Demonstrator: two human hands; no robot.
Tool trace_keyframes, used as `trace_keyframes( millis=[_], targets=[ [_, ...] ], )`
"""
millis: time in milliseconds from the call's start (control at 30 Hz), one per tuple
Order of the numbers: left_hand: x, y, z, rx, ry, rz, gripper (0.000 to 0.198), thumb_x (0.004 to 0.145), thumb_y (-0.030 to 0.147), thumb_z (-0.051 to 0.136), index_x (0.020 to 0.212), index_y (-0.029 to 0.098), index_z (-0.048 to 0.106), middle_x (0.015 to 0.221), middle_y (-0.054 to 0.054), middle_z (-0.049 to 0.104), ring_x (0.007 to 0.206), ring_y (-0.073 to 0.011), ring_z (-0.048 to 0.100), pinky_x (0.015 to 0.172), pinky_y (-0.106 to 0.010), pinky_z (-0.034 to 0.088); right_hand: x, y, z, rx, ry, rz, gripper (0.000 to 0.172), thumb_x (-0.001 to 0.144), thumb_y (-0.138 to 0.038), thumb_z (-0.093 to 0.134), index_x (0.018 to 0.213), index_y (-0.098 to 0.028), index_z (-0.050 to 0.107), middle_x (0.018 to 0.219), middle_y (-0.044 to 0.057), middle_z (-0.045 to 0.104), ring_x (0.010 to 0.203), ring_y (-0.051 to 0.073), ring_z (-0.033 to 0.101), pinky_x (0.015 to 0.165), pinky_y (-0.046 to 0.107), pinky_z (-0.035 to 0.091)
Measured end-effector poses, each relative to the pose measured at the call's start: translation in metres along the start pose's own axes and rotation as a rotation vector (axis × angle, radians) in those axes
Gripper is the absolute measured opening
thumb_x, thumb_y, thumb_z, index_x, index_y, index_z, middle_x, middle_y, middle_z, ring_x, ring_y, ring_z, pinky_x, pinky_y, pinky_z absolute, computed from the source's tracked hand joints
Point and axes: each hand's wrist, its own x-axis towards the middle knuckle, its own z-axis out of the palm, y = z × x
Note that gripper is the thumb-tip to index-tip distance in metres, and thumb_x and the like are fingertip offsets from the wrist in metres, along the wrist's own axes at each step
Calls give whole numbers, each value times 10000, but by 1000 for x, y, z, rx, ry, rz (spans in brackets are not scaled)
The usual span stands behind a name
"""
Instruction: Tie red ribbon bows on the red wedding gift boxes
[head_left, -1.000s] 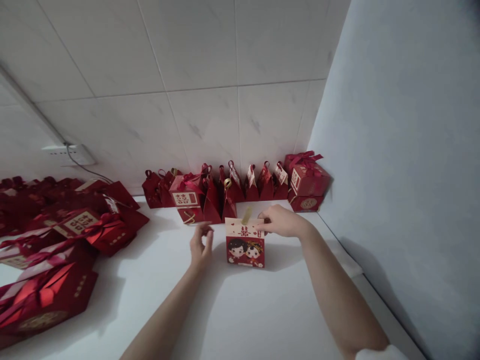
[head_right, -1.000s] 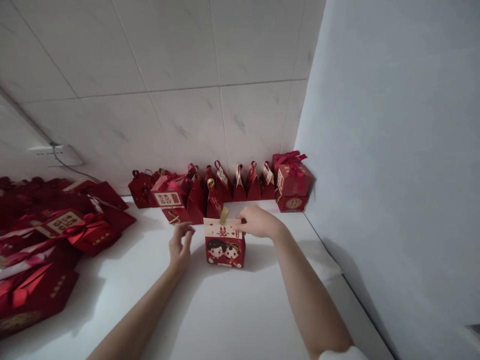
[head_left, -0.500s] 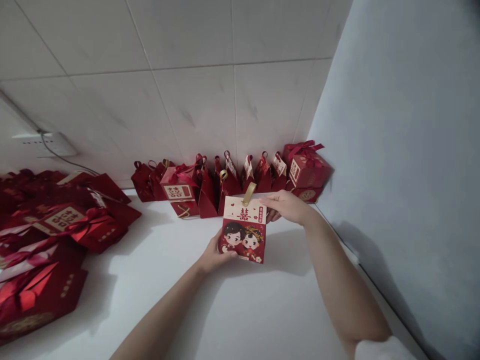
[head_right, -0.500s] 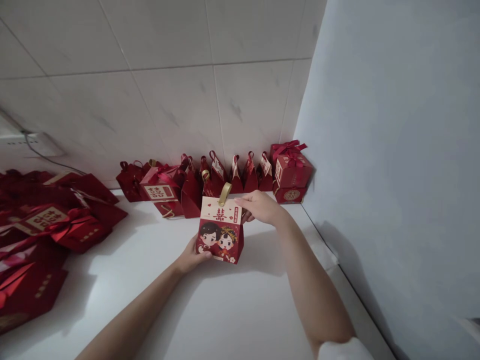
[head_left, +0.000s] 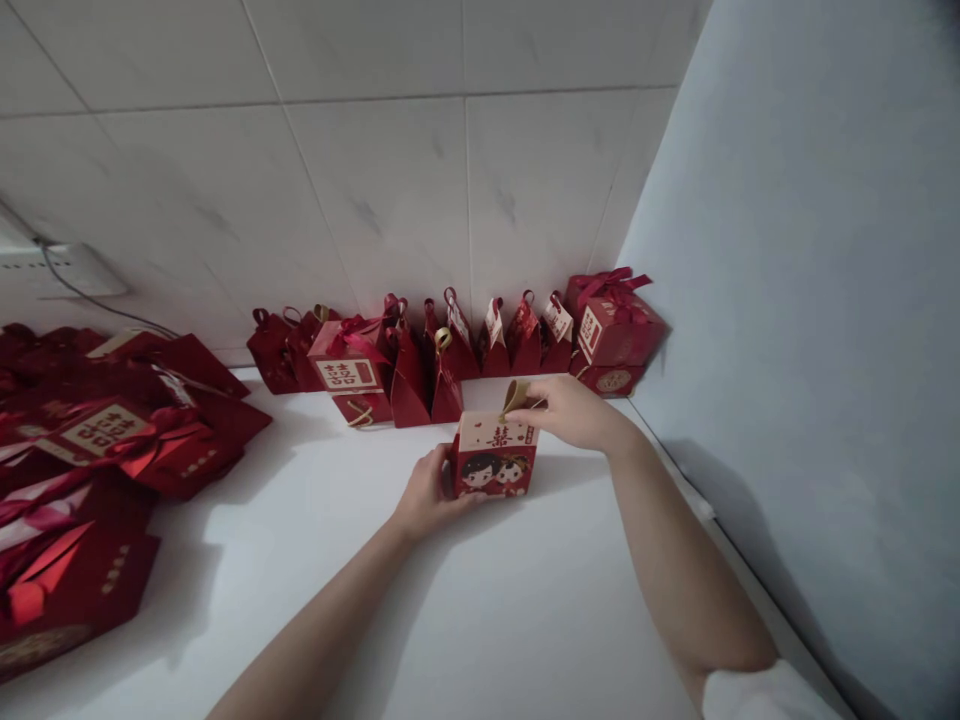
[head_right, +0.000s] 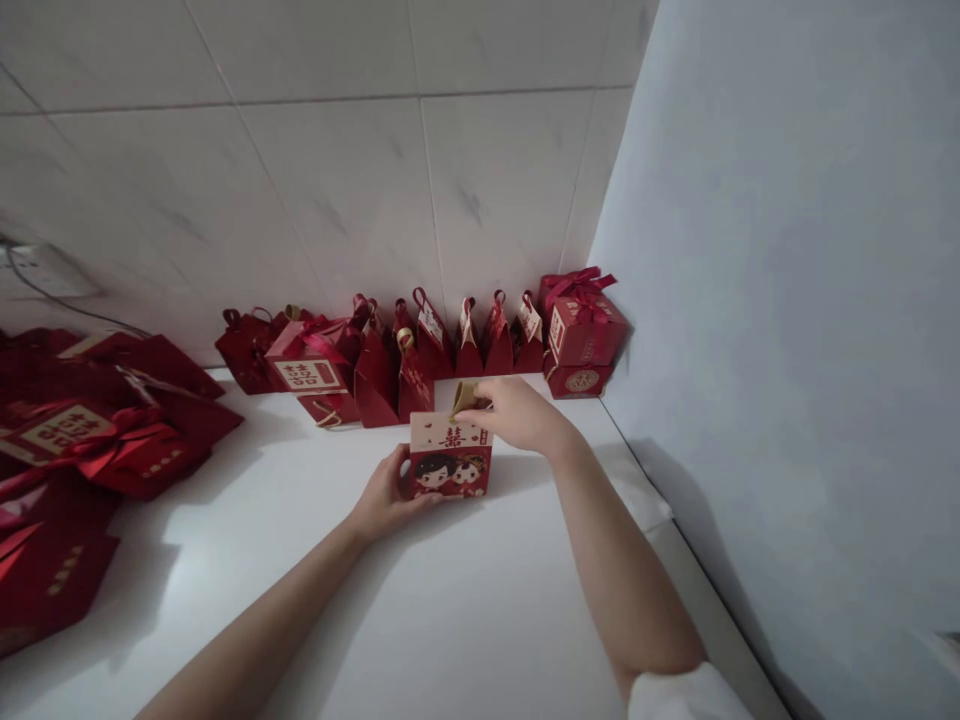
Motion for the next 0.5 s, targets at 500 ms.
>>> trace_keyframes(
  millis=[500],
  targets=[
    [6,58,-38,309,123,282,159,836,345,706,841,187,690,784,-23,701,732,-155,622,728,-277,450,-1,-24,40,83,-179,-231,160,914,-239,568,980,-219,712,909,-2,736,822,159,641,738,260,420]
  ],
)
